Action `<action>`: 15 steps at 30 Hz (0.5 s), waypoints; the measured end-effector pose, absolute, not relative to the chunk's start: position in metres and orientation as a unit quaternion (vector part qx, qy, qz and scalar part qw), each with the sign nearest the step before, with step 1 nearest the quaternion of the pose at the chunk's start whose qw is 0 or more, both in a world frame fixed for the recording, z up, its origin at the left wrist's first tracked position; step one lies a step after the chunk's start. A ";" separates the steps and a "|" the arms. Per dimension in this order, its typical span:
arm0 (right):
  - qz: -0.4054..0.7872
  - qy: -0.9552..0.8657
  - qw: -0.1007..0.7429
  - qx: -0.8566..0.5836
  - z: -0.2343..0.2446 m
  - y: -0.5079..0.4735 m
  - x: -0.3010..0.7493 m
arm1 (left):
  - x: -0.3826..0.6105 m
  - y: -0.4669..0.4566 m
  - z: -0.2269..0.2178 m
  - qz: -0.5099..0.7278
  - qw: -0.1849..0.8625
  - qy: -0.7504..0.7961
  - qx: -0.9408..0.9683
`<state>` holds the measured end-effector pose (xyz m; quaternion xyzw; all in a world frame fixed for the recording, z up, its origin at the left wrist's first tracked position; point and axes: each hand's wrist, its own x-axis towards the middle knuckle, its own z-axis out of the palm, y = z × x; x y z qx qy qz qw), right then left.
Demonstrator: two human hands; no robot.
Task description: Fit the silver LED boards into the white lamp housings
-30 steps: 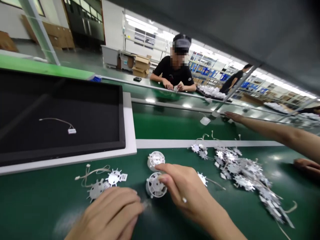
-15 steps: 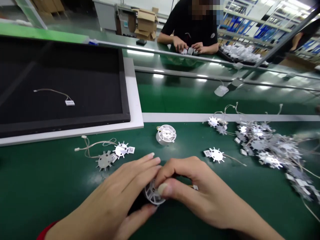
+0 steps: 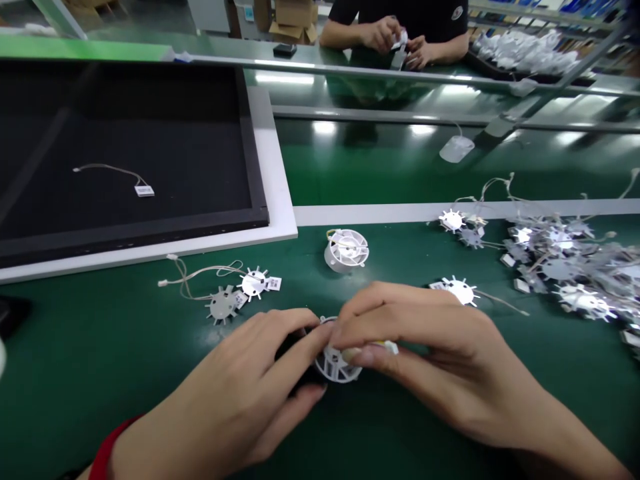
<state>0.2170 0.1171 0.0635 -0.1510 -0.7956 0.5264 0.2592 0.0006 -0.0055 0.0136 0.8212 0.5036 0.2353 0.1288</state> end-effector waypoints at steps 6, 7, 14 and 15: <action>0.541 -0.793 0.267 -0.078 0.063 0.112 0.217 | -0.002 -0.004 0.016 0.239 0.100 0.502 0.825; 0.545 -0.791 0.268 -0.069 0.062 0.110 0.217 | -0.002 -0.004 0.017 0.235 0.105 0.498 0.828; 0.553 -0.773 0.307 -0.054 0.065 0.107 0.219 | -0.006 -0.003 0.021 0.310 0.191 0.535 0.762; 0.551 -0.771 0.316 -0.052 0.065 0.108 0.219 | -0.006 -0.003 0.022 0.331 0.201 0.547 0.742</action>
